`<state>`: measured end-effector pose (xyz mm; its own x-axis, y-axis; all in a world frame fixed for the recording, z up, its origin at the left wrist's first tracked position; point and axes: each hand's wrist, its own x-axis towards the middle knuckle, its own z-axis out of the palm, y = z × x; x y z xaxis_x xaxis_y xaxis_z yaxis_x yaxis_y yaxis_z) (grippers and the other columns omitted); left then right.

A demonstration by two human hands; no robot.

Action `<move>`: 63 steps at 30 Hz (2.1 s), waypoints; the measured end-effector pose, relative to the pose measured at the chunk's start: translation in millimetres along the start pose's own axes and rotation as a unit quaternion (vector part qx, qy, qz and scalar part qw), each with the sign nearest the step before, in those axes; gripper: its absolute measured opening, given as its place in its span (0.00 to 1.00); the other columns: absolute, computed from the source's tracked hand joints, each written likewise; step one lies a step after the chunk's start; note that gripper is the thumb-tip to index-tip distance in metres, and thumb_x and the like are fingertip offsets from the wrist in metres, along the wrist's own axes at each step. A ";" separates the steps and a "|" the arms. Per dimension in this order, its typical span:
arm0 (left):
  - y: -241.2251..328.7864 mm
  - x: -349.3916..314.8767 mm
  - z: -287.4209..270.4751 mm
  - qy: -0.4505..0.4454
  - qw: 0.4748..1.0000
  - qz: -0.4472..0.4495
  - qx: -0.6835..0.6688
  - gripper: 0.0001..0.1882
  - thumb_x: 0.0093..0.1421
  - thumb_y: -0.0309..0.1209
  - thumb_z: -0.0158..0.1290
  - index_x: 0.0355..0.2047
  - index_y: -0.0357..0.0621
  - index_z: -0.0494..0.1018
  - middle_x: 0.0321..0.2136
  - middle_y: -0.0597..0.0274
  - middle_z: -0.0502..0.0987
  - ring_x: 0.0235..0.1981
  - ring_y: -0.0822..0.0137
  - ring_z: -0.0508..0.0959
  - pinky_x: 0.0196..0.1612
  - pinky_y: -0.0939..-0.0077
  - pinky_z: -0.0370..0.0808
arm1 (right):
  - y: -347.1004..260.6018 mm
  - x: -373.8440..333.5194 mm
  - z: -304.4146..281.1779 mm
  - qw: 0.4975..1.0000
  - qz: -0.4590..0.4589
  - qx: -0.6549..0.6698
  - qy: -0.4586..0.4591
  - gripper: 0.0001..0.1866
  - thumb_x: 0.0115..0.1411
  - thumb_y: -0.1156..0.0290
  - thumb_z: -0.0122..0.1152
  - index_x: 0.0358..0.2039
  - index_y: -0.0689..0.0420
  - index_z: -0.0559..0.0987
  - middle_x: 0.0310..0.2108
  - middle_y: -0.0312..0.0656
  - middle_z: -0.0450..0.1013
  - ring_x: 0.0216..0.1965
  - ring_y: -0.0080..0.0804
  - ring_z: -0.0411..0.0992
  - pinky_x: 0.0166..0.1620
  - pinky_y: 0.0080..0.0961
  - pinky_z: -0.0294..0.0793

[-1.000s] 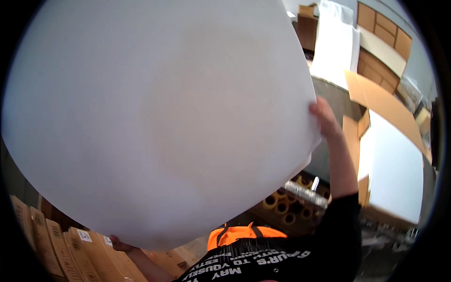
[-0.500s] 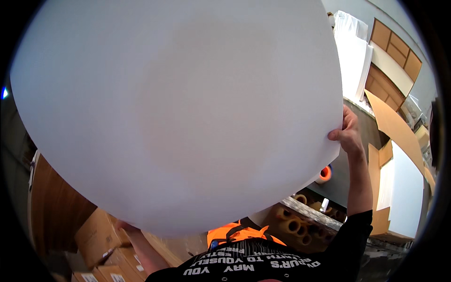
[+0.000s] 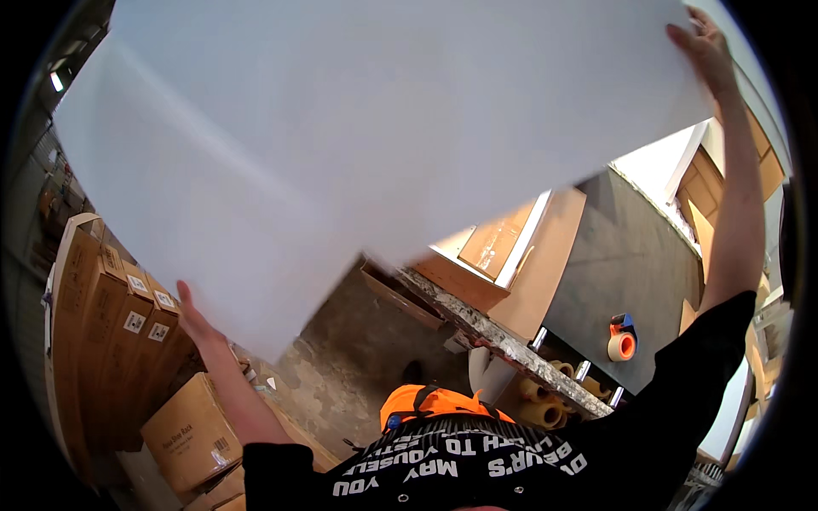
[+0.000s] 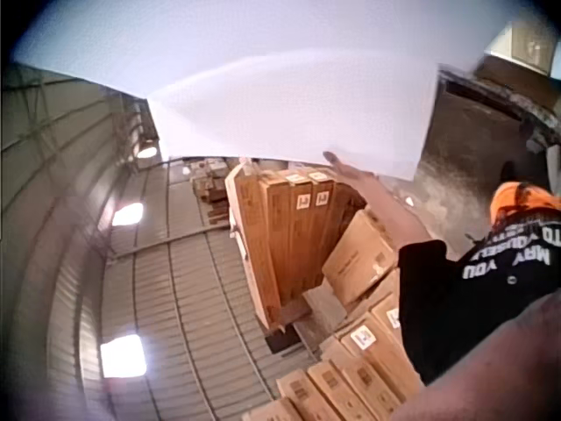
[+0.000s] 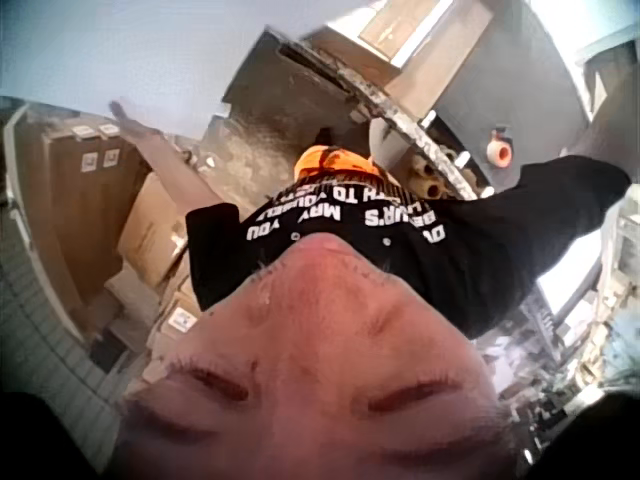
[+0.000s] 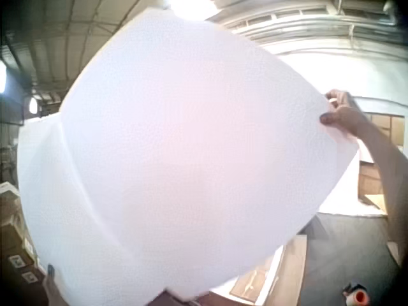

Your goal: The person tapes the edges of a flat cardboard box using a tape dispenser, inserts large foam sheets into the box, and then continues taping the exterior seams to seal it.

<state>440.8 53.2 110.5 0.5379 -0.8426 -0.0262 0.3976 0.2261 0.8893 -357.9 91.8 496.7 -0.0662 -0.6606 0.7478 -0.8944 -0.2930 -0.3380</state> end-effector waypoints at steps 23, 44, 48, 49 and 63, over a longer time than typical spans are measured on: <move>107.2 92.6 0.0 0.314 0.907 0.259 0.108 0.31 0.57 0.37 0.68 0.45 0.22 0.66 0.43 0.43 0.78 0.38 0.57 0.82 0.39 0.63 0.87 | -113.1 -279.7 513.5 0.838 0.045 -0.236 -0.489 0.47 0.57 0.86 0.44 0.75 0.37 0.48 0.74 0.58 0.43 0.70 0.76 0.42 0.70 0.65 0.41; -30.9 -39.6 220.3 -0.087 0.983 0.145 0.075 0.39 0.65 0.58 0.49 0.62 0.34 0.64 0.56 0.43 0.72 0.52 0.47 0.74 0.54 0.50 0.74 | -86.2 -311.9 407.6 0.912 0.209 0.292 -0.199 0.66 0.46 0.47 0.76 0.74 0.56 0.43 0.73 0.58 0.44 0.73 0.58 0.42 0.72 0.54 0.45; -78.6 -156.2 276.7 -0.262 0.962 -0.071 -0.004 0.41 0.65 0.58 0.47 0.65 0.37 0.59 0.59 0.45 0.69 0.56 0.46 0.71 0.57 0.48 0.71 | -122.1 -354.9 295.7 0.718 0.370 0.589 -0.004 0.74 0.44 0.58 0.81 0.74 0.54 0.30 0.74 0.52 0.40 0.73 0.48 0.45 0.72 0.47 0.48; -87.1 -190.1 286.5 -0.300 0.945 -0.127 -0.019 0.41 0.66 0.58 0.47 0.66 0.37 0.58 0.60 0.45 0.68 0.57 0.46 0.70 0.58 0.48 0.70 | -124.9 -370.4 277.4 0.684 0.357 0.633 0.054 0.73 0.44 0.60 0.81 0.74 0.54 0.30 0.74 0.52 0.41 0.72 0.47 0.47 0.71 0.47 0.50; -297.5 -744.3 304.6 -0.815 0.435 -0.382 0.027 0.56 0.53 0.54 0.67 0.71 0.57 0.45 0.63 0.49 0.67 0.58 0.49 0.72 0.57 0.48 0.72 | -77.6 -791.1 -156.9 0.558 0.226 0.303 0.739 0.37 0.47 0.81 0.63 0.61 0.61 0.67 0.52 0.48 0.72 0.55 0.47 0.71 0.57 0.43 0.73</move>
<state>-304.2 464.3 4.6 -0.9950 0.1000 -0.0046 -0.0443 -0.3991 0.9158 -305.5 745.6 21.0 -0.9175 0.3976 0.0115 -0.3541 -0.8032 -0.4789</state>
